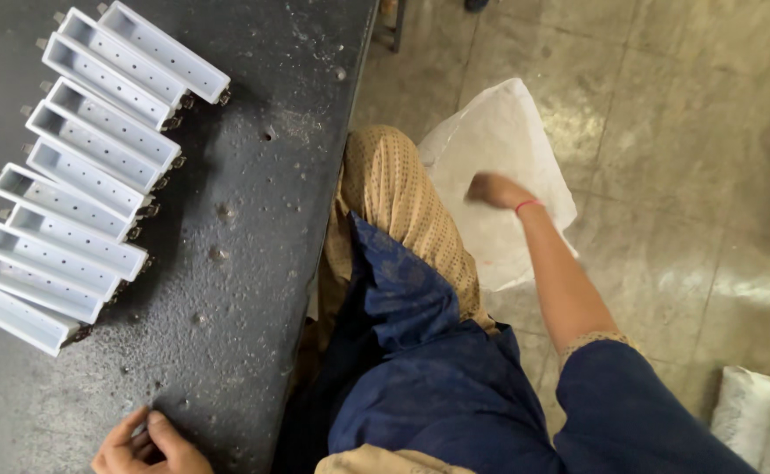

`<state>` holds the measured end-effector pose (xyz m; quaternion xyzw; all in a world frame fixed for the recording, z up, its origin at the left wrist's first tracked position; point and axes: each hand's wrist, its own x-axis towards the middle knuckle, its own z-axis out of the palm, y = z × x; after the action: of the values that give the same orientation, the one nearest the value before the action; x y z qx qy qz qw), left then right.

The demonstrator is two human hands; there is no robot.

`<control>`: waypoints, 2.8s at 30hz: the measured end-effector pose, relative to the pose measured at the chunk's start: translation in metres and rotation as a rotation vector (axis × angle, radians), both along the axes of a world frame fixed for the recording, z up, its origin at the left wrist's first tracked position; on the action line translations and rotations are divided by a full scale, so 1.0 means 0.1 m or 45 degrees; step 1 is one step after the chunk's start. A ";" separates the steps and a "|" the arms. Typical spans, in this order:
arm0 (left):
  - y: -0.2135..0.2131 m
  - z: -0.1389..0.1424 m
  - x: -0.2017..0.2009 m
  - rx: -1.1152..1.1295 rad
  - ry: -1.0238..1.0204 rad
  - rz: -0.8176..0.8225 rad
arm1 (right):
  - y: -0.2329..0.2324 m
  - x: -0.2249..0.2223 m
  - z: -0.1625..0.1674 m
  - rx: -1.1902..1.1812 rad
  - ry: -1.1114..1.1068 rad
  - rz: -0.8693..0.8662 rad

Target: The person sits on the floor and wraps individual white plastic rectangular parts in clear plastic bags. They pick up a part, slide it into a bag, and place the wrapped item into a blue crate. The process is repeated for several parts.

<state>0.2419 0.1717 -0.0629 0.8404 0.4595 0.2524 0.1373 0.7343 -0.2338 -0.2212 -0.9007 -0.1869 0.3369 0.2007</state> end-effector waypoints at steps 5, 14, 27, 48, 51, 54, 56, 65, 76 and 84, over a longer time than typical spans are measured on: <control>0.03 -0.05 0.02 -0.024 0.013 0.038 | 0.33 -0.45 -0.34 -0.323 0.209 -0.045; 0.14 -0.15 0.01 0.025 0.127 0.082 | 0.59 -0.79 -0.60 -0.247 0.076 -0.201; 0.22 -0.31 -0.07 0.018 0.150 0.103 | 0.84 -0.31 -0.44 -0.064 -0.907 -0.346; 0.13 -0.25 -0.02 0.014 0.079 0.065 | -0.45 -0.41 0.18 1.297 0.415 -1.005; 0.09 -0.24 -0.05 0.020 -0.001 0.001 | -0.64 -0.34 0.28 1.523 0.522 -0.952; 0.03 -0.17 -0.01 0.026 -0.085 -0.048 | -0.71 -0.19 0.39 1.644 0.598 -0.964; -0.02 -0.08 0.07 0.020 -0.123 -0.044 | -0.68 -0.06 0.51 1.801 0.610 -1.025; -0.39 0.89 0.65 -0.144 -0.432 0.029 | 0.74 0.10 1.57 1.896 0.545 -0.273; -0.19 1.53 0.53 0.138 -0.513 -0.135 | 3.18 -1.73 2.23 1.337 0.762 0.486; 0.31 1.23 -0.16 -0.867 -1.052 -0.015 | 3.42 -2.18 2.62 1.100 0.762 0.694</control>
<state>0.2255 0.2024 0.0600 0.5814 0.4185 0.3981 0.5730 0.5165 0.1086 0.0407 -0.5227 -0.4672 0.5089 0.4996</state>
